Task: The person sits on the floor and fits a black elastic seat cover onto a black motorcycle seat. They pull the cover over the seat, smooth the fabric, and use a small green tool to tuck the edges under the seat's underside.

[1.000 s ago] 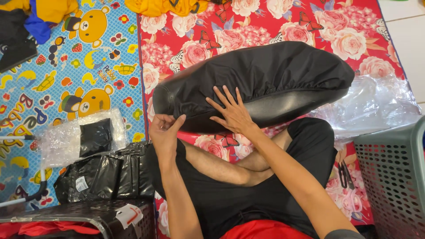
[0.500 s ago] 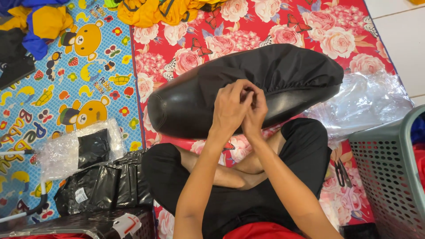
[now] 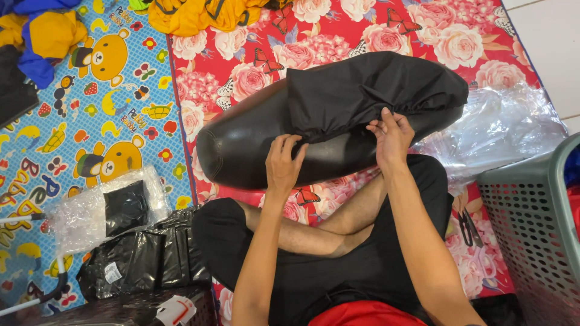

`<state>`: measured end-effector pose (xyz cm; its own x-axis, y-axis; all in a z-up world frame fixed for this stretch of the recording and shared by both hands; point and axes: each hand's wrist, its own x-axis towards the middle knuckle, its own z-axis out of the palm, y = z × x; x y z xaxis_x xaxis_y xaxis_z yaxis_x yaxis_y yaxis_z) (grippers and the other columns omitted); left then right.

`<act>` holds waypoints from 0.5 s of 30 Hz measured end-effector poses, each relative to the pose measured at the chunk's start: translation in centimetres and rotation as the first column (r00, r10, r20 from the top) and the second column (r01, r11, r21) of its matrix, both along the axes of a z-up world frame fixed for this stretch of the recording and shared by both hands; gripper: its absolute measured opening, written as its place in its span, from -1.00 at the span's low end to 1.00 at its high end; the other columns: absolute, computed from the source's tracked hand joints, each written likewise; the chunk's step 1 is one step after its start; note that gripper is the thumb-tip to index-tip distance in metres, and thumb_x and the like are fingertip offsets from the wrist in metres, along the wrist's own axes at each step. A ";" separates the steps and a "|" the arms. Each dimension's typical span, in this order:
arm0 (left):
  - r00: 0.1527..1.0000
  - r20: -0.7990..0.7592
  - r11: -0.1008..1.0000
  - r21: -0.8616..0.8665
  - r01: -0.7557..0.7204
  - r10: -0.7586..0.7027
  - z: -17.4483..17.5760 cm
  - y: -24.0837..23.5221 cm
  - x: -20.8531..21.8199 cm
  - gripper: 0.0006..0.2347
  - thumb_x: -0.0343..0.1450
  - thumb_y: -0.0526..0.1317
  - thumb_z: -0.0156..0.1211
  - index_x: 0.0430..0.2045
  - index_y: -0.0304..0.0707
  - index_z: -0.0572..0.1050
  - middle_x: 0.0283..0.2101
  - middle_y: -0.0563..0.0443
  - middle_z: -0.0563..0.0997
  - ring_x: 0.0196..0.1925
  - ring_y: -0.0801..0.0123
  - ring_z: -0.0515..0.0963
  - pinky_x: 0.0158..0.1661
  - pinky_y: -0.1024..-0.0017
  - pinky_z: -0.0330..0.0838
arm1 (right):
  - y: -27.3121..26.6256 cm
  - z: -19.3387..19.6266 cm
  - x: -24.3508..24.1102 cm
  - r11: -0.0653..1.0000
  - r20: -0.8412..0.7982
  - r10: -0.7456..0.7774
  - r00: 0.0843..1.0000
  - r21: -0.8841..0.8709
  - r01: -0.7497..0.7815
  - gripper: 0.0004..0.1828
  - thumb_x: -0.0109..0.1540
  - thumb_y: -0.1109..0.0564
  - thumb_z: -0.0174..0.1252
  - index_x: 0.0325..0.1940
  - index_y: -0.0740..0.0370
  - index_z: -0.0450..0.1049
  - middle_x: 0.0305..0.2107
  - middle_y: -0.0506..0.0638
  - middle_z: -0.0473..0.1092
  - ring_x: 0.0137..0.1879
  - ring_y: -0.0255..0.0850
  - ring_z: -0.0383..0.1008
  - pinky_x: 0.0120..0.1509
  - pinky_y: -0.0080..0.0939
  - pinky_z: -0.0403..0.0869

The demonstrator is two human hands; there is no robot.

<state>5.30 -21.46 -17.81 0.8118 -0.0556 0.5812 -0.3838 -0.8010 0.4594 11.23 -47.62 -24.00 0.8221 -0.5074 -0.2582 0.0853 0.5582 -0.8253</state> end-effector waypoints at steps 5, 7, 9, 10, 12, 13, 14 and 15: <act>0.997 0.074 1.000 0.023 -0.021 0.020 -3.3 -0.8 1.6 -0.77 0.30 -0.22 0.48 -0.28 -0.15 0.53 -0.28 0.10 0.51 -0.27 0.33 0.61 -0.24 0.45 0.54 | -0.6 1.5 -0.5 1.000 -0.031 0.026 0.999 -0.003 -0.026 -0.79 0.30 0.23 0.31 -0.28 0.28 0.38 -0.47 -0.02 0.33 -0.36 -0.08 0.62 -0.23 -0.09 0.74; 0.989 0.122 0.996 0.002 -0.086 0.085 -4.7 -1.2 2.0 -0.78 0.30 -0.27 0.47 -0.31 -0.16 0.50 -0.33 0.11 0.50 -0.31 0.38 0.60 -0.26 0.47 0.54 | -0.3 2.5 -0.8 0.999 -0.043 0.051 0.998 -0.003 -0.051 -0.76 0.30 0.23 0.31 -0.34 0.26 0.36 -0.54 -0.07 0.24 -0.36 -0.10 0.61 -0.20 -0.13 0.73; 0.990 0.110 0.995 -0.050 -0.087 0.092 -5.5 -1.9 2.1 -0.78 0.29 -0.31 0.46 -0.31 -0.17 0.50 -0.34 0.11 0.50 -0.33 0.39 0.60 -0.27 0.48 0.55 | -0.2 2.7 -0.8 0.998 -0.047 0.062 0.997 0.024 -0.061 -0.75 0.29 0.23 0.31 -0.35 0.25 0.35 -0.53 -0.07 0.25 -0.36 -0.10 0.61 -0.20 -0.13 0.73; 0.990 0.100 0.991 -0.101 -0.085 0.095 -5.8 -2.2 2.3 -0.78 0.29 -0.34 0.45 -0.31 -0.19 0.50 -0.35 0.11 0.51 -0.34 0.41 0.61 -0.29 0.49 0.55 | -0.1 2.8 -0.7 0.996 -0.048 0.069 0.996 0.053 -0.067 -0.74 0.28 0.24 0.31 -0.36 0.24 0.33 -0.52 -0.07 0.26 -0.37 -0.10 0.60 -0.20 -0.13 0.74; 0.994 0.066 0.979 -0.190 -0.077 0.091 -5.7 -2.6 2.4 -0.81 0.30 -0.38 0.41 -0.32 -0.22 0.50 -0.37 0.08 0.51 -0.35 0.36 0.62 -0.31 0.48 0.56 | 0.1 3.1 -0.2 0.995 -0.043 0.075 0.996 0.075 -0.072 -0.74 0.27 0.25 0.32 -0.38 0.23 0.34 -0.52 -0.07 0.27 -0.36 -0.10 0.61 -0.19 -0.12 0.74; 0.997 0.028 0.958 -0.279 -0.066 0.077 -5.6 -2.8 2.4 -0.83 0.31 -0.41 0.37 -0.33 -0.25 0.50 -0.39 0.05 0.51 -0.35 0.30 0.63 -0.33 0.47 0.57 | 0.1 3.2 -0.2 0.993 -0.042 0.075 0.996 0.097 -0.071 -0.73 0.26 0.25 0.33 -0.40 0.22 0.34 -0.52 -0.07 0.28 -0.35 -0.11 0.62 -0.18 -0.12 0.74; 0.997 0.027 0.959 -0.276 -0.062 0.072 -5.7 -3.1 2.4 -0.83 0.31 -0.41 0.37 -0.33 -0.25 0.50 -0.39 0.05 0.51 -0.35 0.30 0.63 -0.33 0.47 0.57 | 0.2 3.6 -0.3 0.993 -0.043 0.071 0.997 0.100 -0.066 -0.73 0.26 0.25 0.33 -0.40 0.22 0.34 -0.52 -0.07 0.28 -0.35 -0.11 0.62 -0.18 -0.12 0.74; 0.995 -0.007 0.941 -0.325 -0.095 0.098 -5.8 -3.4 2.4 -0.83 0.29 -0.41 0.38 -0.37 -0.24 0.51 -0.43 0.06 0.49 -0.36 0.29 0.63 -0.34 0.46 0.57 | 0.4 4.1 -0.2 0.992 -0.029 0.072 0.997 0.109 -0.069 -0.73 0.26 0.26 0.32 -0.40 0.22 0.33 -0.51 -0.06 0.28 -0.35 -0.09 0.62 -0.18 -0.10 0.74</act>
